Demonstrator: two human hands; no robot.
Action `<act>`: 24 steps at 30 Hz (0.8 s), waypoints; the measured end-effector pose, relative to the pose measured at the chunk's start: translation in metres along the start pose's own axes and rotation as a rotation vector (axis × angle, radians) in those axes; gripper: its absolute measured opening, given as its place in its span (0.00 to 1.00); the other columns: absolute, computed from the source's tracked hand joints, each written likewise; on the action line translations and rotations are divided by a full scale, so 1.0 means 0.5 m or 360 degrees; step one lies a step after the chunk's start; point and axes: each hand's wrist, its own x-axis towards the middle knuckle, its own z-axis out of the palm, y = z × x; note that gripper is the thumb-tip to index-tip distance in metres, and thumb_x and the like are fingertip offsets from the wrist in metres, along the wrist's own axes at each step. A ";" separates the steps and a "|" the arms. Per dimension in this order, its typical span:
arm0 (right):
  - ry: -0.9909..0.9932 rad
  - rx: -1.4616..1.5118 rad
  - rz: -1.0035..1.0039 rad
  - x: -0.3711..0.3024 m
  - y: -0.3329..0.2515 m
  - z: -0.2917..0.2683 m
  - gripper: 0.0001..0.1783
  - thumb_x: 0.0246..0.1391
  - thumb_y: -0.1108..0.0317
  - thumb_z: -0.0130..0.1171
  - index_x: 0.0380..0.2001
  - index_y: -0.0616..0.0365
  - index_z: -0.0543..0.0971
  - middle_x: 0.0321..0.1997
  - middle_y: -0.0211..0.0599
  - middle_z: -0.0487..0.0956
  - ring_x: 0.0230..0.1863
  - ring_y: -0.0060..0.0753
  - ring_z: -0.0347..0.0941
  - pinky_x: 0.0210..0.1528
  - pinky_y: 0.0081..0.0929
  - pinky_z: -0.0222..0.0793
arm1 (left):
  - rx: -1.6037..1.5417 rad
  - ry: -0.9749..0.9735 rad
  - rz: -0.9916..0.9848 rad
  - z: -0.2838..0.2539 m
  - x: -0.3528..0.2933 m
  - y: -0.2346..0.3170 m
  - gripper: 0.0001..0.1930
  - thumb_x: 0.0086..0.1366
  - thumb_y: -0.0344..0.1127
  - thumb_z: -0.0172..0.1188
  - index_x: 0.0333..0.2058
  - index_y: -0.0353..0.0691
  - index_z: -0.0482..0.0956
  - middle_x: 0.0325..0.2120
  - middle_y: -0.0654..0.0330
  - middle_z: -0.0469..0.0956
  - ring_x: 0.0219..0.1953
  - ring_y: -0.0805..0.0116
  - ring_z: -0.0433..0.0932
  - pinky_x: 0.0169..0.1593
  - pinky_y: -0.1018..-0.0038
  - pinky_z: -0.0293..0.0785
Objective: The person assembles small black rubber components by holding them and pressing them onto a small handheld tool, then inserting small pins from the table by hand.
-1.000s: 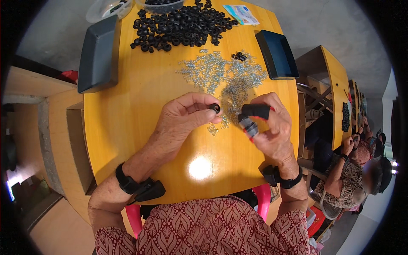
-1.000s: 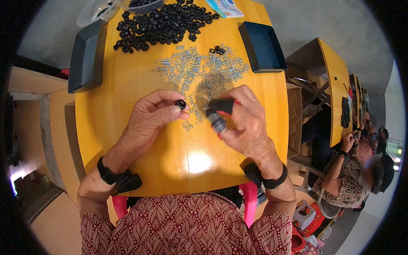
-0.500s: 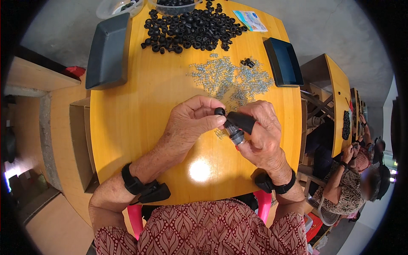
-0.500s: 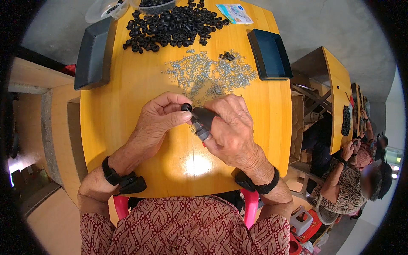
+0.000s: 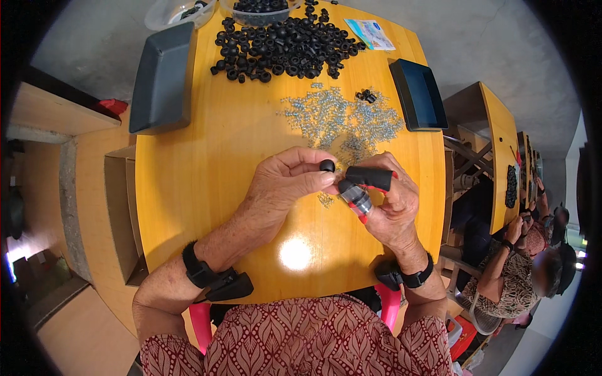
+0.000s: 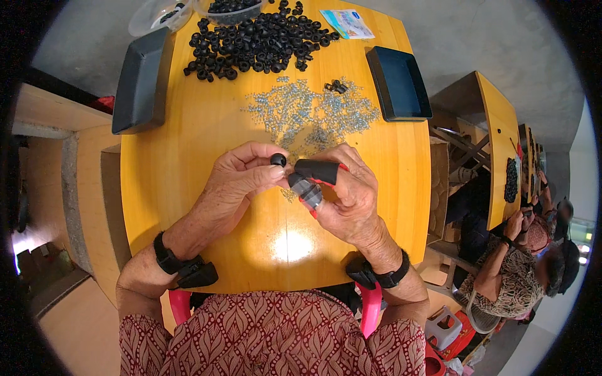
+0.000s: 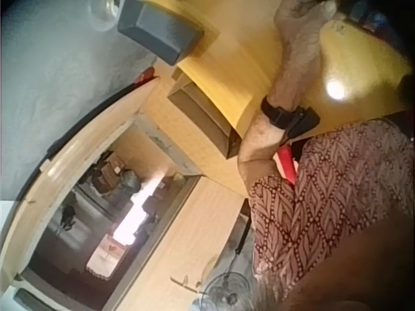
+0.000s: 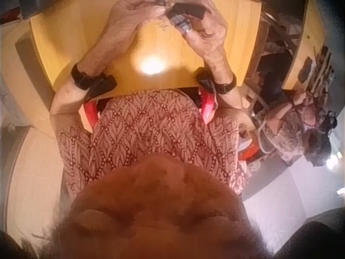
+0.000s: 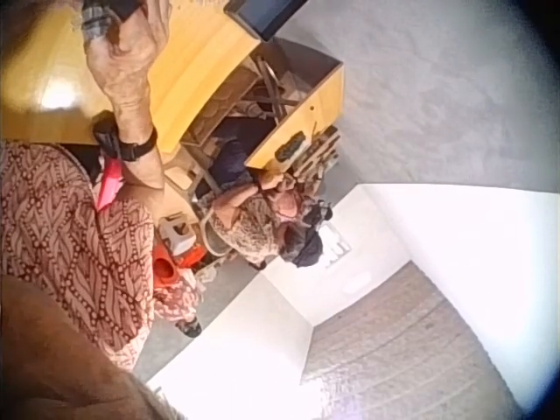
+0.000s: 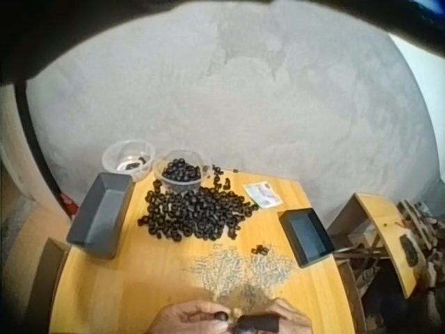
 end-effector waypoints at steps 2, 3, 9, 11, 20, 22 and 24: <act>0.0104 0.0092 0.0015 0.001 -0.001 -0.003 0.14 0.38 0.77 0.70 0.32 0.57 0.82 0.33 0.37 0.80 0.34 0.37 0.75 0.36 0.29 0.71 | -0.0041 -0.0035 -0.0026 -0.002 -0.001 0.000 0.12 0.62 0.30 0.63 0.45 0.36 0.77 0.39 0.60 0.79 0.44 0.70 0.79 0.53 0.72 0.75; 0.0103 0.0092 0.0015 0.000 0.000 -0.005 0.14 0.38 0.77 0.70 0.32 0.57 0.82 0.33 0.37 0.80 0.34 0.37 0.75 0.36 0.29 0.71 | -0.0049 -0.0038 -0.0076 -0.002 -0.002 0.003 0.13 0.63 0.31 0.62 0.46 0.36 0.77 0.40 0.59 0.79 0.44 0.68 0.79 0.54 0.71 0.74; 0.0148 0.0038 -0.0004 0.001 0.000 -0.008 0.14 0.37 0.76 0.70 0.33 0.57 0.82 0.32 0.37 0.79 0.33 0.37 0.75 0.35 0.29 0.71 | -0.0037 -0.0061 -0.0151 0.003 -0.004 0.008 0.14 0.65 0.33 0.61 0.47 0.35 0.77 0.41 0.58 0.79 0.45 0.65 0.79 0.55 0.69 0.74; 0.0151 -0.0005 -0.0019 0.002 -0.003 -0.005 0.15 0.36 0.76 0.71 0.33 0.56 0.82 0.32 0.37 0.79 0.33 0.37 0.74 0.34 0.29 0.70 | -0.0049 -0.0088 -0.0120 0.003 -0.004 0.005 0.14 0.65 0.33 0.61 0.47 0.35 0.77 0.41 0.59 0.79 0.45 0.66 0.79 0.55 0.69 0.74; 0.0055 -0.0234 -0.0158 0.005 -0.010 -0.007 0.15 0.36 0.76 0.71 0.33 0.58 0.81 0.33 0.37 0.78 0.33 0.40 0.73 0.35 0.31 0.68 | 0.0185 -0.0186 0.0072 -0.003 0.000 -0.007 0.11 0.65 0.31 0.60 0.45 0.36 0.77 0.40 0.62 0.79 0.44 0.73 0.77 0.52 0.75 0.72; 0.0045 -0.0241 -0.0155 0.006 -0.013 -0.008 0.15 0.36 0.76 0.71 0.33 0.58 0.81 0.32 0.37 0.78 0.33 0.40 0.73 0.35 0.31 0.67 | 0.0272 -0.0172 0.0062 -0.001 -0.001 -0.003 0.11 0.65 0.31 0.60 0.45 0.36 0.76 0.40 0.62 0.79 0.43 0.75 0.76 0.51 0.77 0.71; 0.0035 -0.0250 -0.0153 0.004 -0.014 -0.006 0.16 0.36 0.76 0.71 0.33 0.58 0.81 0.32 0.37 0.78 0.33 0.39 0.73 0.35 0.31 0.67 | 0.0268 -0.0164 0.0067 0.000 -0.002 -0.004 0.12 0.65 0.32 0.60 0.46 0.36 0.76 0.40 0.62 0.79 0.43 0.75 0.77 0.51 0.77 0.71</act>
